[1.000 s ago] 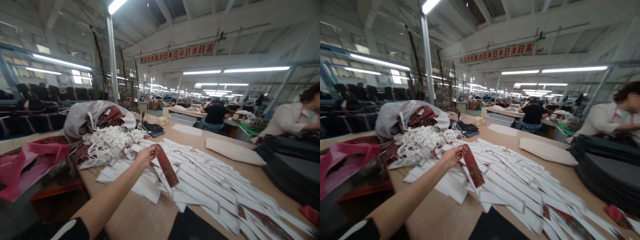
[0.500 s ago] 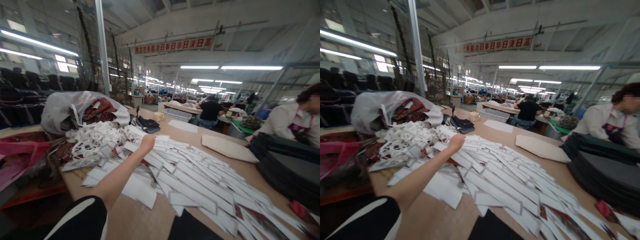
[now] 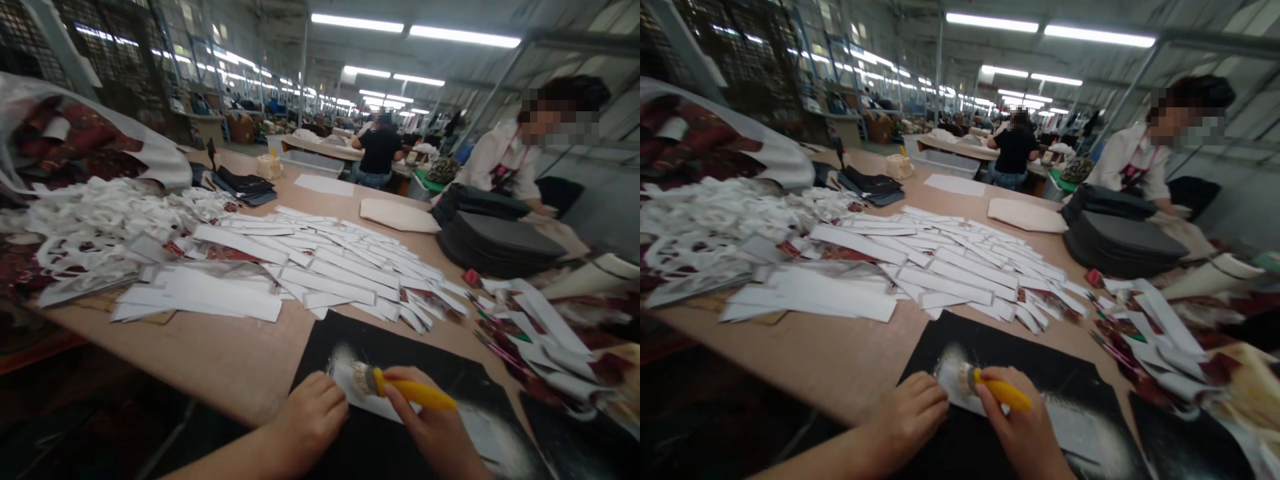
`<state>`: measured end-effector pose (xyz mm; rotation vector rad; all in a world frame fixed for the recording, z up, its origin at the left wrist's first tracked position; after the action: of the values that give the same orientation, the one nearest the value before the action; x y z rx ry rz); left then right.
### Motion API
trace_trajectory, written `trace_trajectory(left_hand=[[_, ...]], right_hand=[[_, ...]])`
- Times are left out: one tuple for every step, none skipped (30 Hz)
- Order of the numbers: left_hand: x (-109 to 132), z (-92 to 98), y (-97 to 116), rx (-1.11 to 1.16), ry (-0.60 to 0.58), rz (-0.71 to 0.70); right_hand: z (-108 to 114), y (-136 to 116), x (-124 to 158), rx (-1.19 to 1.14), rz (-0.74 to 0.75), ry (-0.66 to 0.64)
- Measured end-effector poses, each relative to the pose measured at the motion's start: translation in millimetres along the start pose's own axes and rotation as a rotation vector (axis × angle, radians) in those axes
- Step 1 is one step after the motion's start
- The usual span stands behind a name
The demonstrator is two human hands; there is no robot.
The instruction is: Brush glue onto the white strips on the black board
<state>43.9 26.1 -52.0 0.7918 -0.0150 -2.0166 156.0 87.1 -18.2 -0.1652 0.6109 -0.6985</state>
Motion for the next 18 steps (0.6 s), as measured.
trace_trajectory(left_hand=[[6, -4.5, 7, -0.017, 0.011, -0.004], [11, -9.0, 9, -0.030, 0.017, 0.003], [14, -13.1, 9, -0.042, 0.020, 0.011], [17, -16.4, 8, -0.055, 0.026, 0.019], [18, -19.5, 7, -0.064, 0.027, 0.030], [20, -22.5, 5, -0.072, 0.023, 0.044], [20, -24.4, 3, -0.077, 0.022, 0.056], [20, -25.4, 3, -0.082, 0.025, 0.066], [20, -25.1, 3, -0.089, 0.035, 0.073], [20, -23.8, 4, -0.096, 0.050, 0.078], [19, -21.9, 5, -0.103, 0.066, 0.081], [19, -19.8, 7, -0.109, 0.082, 0.080], [19, -17.5, 8, -0.115, 0.097, 0.079], [19, -15.0, 9, -0.120, 0.113, 0.078], [19, -12.5, 10, -0.127, 0.130, 0.075], [19, -10.5, 10, -0.136, 0.144, 0.064], [19, -8.7, 11, -0.144, 0.156, 0.048], [18, -7.0, 11, -0.152, 0.167, 0.031]], right_hand=[[-10, -4, -10, -0.049, -0.034, -0.008], [-21, -6, -18, -0.087, -0.058, -0.029], [-31, -6, -23, -0.104, -0.082, -0.071], [-38, -3, -25, -0.088, -0.107, -0.119], [-40, 3, -25, -0.028, -0.132, -0.163], [-37, 11, -23, 0.071, -0.157, -0.196], [-30, 18, -21, 0.194, -0.174, -0.215], [-20, 23, -18, 0.322, -0.177, -0.215], [-9, 23, -17, 0.434, -0.171, -0.192], [-1, 18, -16, 0.501, -0.149, -0.158], [4, 9, -16, 0.505, -0.120, -0.121], [4, -2, -17, 0.449, -0.090, -0.091], [1, -12, -18, 0.355, -0.066, -0.070], [-4, -18, -18, 0.249, -0.055, -0.060], [-8, -20, -16, 0.158, -0.061, -0.063], [-9, -15, -11, 0.096, -0.092, -0.073], [-5, -2, -2, 0.072, -0.149, -0.079], [4, 16, 12, 0.075, -0.224, -0.087]])
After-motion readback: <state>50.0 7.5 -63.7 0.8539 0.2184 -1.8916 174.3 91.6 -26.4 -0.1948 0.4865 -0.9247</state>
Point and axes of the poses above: each hand's wrist, its own x-axis away from the middle knuckle, its own z-axis out of the back of the hand, y = z × x, the point moved 10 cm from there along -x, towards the middle knuckle, and after that the axes turned 13 degrees about z, right-handed, at the moved point
